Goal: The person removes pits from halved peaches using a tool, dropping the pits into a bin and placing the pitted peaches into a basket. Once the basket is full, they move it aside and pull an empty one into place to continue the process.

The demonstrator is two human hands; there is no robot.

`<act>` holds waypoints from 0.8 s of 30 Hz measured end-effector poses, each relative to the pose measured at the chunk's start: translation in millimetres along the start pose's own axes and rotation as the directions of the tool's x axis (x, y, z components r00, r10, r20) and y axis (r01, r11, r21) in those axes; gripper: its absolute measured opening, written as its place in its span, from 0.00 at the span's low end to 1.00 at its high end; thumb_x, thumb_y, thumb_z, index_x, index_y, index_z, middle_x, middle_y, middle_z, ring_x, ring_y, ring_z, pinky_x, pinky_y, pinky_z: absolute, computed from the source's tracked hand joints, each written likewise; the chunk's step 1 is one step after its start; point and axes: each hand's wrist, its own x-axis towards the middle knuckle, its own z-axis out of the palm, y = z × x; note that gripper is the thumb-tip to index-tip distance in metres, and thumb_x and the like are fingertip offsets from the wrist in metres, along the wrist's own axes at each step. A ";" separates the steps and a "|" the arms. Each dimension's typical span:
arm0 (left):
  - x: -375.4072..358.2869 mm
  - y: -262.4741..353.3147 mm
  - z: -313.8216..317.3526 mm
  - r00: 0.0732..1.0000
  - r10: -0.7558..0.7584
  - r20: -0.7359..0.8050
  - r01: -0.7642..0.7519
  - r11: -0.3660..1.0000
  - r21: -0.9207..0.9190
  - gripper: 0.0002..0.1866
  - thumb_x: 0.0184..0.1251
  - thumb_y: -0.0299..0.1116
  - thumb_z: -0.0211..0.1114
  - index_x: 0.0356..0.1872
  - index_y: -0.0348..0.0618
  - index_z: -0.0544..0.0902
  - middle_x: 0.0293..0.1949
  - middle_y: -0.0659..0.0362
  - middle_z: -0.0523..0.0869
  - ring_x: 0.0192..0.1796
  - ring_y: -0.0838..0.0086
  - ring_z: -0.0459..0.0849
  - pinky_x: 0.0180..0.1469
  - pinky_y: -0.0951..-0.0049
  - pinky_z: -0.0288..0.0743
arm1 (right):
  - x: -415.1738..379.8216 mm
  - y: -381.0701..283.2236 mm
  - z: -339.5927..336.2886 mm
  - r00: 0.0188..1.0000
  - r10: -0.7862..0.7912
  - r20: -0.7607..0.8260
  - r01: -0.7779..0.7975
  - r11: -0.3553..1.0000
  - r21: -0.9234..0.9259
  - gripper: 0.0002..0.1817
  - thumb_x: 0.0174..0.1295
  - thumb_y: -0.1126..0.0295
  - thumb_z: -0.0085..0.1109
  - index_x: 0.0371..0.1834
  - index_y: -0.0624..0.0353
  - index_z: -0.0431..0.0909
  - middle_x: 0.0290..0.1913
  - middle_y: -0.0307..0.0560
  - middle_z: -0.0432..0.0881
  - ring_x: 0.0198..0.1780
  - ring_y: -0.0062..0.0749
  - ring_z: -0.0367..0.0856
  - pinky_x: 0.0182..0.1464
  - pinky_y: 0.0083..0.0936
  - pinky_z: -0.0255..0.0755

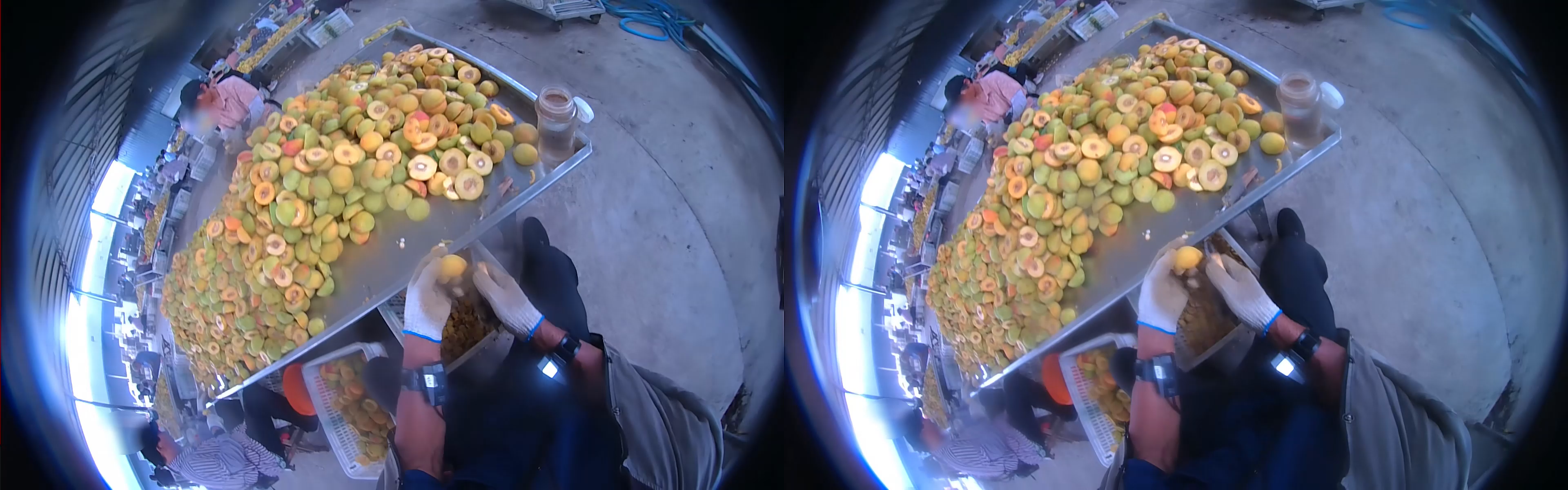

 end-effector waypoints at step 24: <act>-64.2 -33.0 -51.1 0.973 0.106 -0.204 -0.144 0.973 -0.179 0.14 0.78 0.35 0.55 0.53 0.36 0.80 0.48 0.52 0.85 0.55 0.63 0.84 0.63 0.60 0.79 | -10.3 -10.2 45.2 0.963 0.133 0.233 -0.028 0.913 -0.408 0.27 0.78 0.48 0.52 0.50 0.67 0.81 0.44 0.63 0.87 0.47 0.49 0.84 0.55 0.40 0.73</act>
